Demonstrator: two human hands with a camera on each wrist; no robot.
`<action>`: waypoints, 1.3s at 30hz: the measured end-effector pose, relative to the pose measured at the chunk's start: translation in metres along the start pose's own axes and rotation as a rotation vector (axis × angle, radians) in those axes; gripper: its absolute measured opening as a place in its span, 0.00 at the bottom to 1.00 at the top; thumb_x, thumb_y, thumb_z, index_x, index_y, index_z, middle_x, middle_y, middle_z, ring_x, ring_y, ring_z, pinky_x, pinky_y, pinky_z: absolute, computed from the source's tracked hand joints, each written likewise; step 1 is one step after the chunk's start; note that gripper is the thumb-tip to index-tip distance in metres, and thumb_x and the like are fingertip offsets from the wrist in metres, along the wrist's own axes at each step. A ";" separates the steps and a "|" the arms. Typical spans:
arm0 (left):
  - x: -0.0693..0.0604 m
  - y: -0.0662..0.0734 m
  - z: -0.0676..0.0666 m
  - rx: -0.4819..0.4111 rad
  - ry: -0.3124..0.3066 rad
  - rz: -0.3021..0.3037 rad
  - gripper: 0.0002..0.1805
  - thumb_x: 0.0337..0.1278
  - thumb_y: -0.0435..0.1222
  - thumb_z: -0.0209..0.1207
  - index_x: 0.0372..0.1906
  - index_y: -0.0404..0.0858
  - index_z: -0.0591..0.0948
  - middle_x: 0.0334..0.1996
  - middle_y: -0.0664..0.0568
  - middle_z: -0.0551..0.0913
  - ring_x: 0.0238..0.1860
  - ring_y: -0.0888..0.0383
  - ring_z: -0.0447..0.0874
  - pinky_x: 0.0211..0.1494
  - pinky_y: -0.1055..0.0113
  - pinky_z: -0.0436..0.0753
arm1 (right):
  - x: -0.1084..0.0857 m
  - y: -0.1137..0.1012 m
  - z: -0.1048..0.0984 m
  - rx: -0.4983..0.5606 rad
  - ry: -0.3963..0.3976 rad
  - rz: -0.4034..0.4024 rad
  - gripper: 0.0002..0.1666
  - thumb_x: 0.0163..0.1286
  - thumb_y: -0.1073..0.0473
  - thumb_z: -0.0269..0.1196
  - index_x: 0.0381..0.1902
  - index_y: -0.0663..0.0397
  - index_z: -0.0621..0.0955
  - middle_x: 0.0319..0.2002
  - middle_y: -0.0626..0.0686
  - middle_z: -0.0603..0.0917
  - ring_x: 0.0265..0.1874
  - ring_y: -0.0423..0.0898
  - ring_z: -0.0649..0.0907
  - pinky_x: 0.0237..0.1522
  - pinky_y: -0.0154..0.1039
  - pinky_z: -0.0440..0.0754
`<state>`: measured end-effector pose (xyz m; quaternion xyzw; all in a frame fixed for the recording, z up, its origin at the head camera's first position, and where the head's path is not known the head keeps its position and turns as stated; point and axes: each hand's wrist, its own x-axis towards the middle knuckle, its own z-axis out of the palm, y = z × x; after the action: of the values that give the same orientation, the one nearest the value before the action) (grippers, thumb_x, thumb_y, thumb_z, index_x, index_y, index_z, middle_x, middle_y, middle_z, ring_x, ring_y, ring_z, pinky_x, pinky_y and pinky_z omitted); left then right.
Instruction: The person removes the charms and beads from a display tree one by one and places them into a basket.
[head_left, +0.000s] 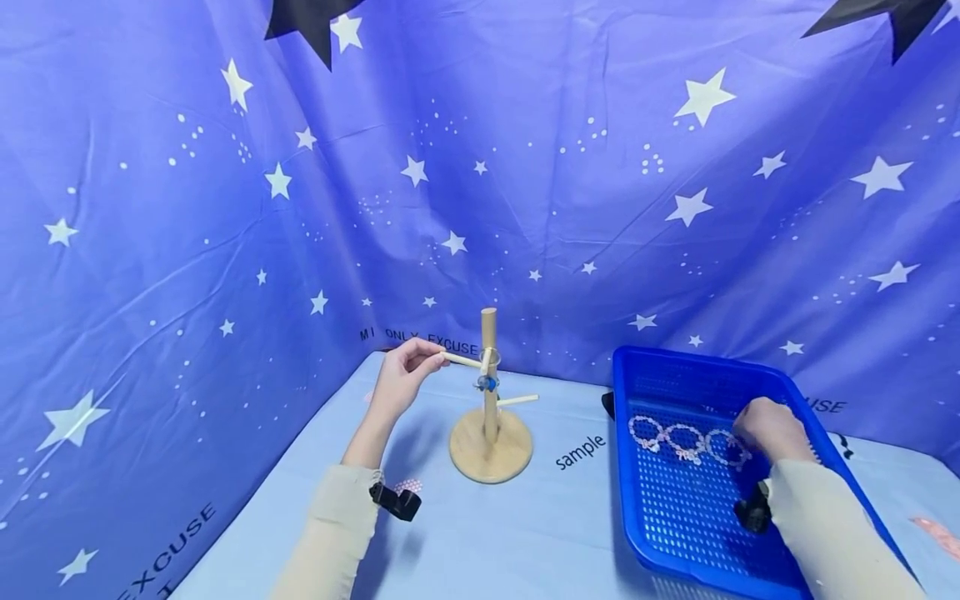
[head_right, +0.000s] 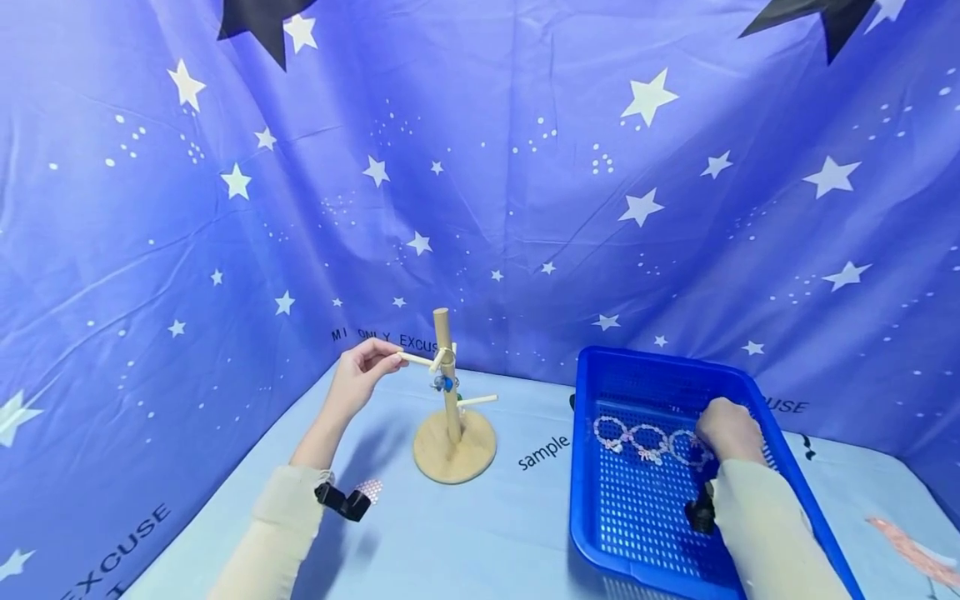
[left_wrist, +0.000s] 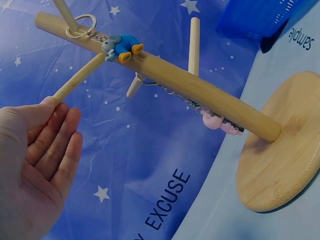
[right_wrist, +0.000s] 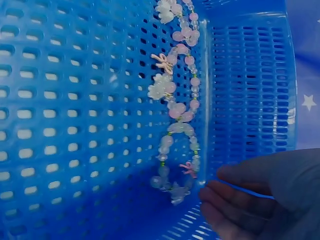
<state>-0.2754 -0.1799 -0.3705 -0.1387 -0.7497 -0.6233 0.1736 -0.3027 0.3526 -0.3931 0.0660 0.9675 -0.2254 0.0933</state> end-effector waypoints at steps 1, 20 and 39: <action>0.000 0.001 0.000 -0.003 0.001 0.005 0.11 0.67 0.31 0.60 0.46 0.25 0.80 0.43 0.28 0.85 0.37 0.71 0.86 0.49 0.76 0.86 | -0.001 0.000 -0.001 -0.003 0.015 0.003 0.21 0.65 0.66 0.48 0.12 0.46 0.62 0.13 0.43 0.59 0.15 0.40 0.61 0.20 0.36 0.62; 0.004 0.005 0.000 -0.003 -0.009 -0.018 0.12 0.68 0.29 0.58 0.48 0.23 0.79 0.46 0.27 0.84 0.38 0.72 0.85 0.50 0.78 0.85 | -0.027 -0.067 -0.012 0.740 -0.029 -0.220 0.28 0.79 0.55 0.53 0.63 0.75 0.71 0.30 0.31 0.84 0.32 0.27 0.85 0.41 0.27 0.88; -0.001 0.011 0.001 0.000 -0.006 -0.011 0.11 0.67 0.28 0.58 0.46 0.22 0.80 0.44 0.28 0.84 0.37 0.71 0.86 0.49 0.78 0.85 | -0.078 -0.198 0.012 0.807 -0.003 -0.428 0.24 0.74 0.56 0.61 0.58 0.69 0.76 0.46 0.54 0.87 0.39 0.34 0.86 0.54 0.40 0.87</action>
<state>-0.2699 -0.1765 -0.3616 -0.1364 -0.7511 -0.6237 0.1680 -0.2590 0.1647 -0.3037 -0.1048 0.7941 -0.5986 0.0128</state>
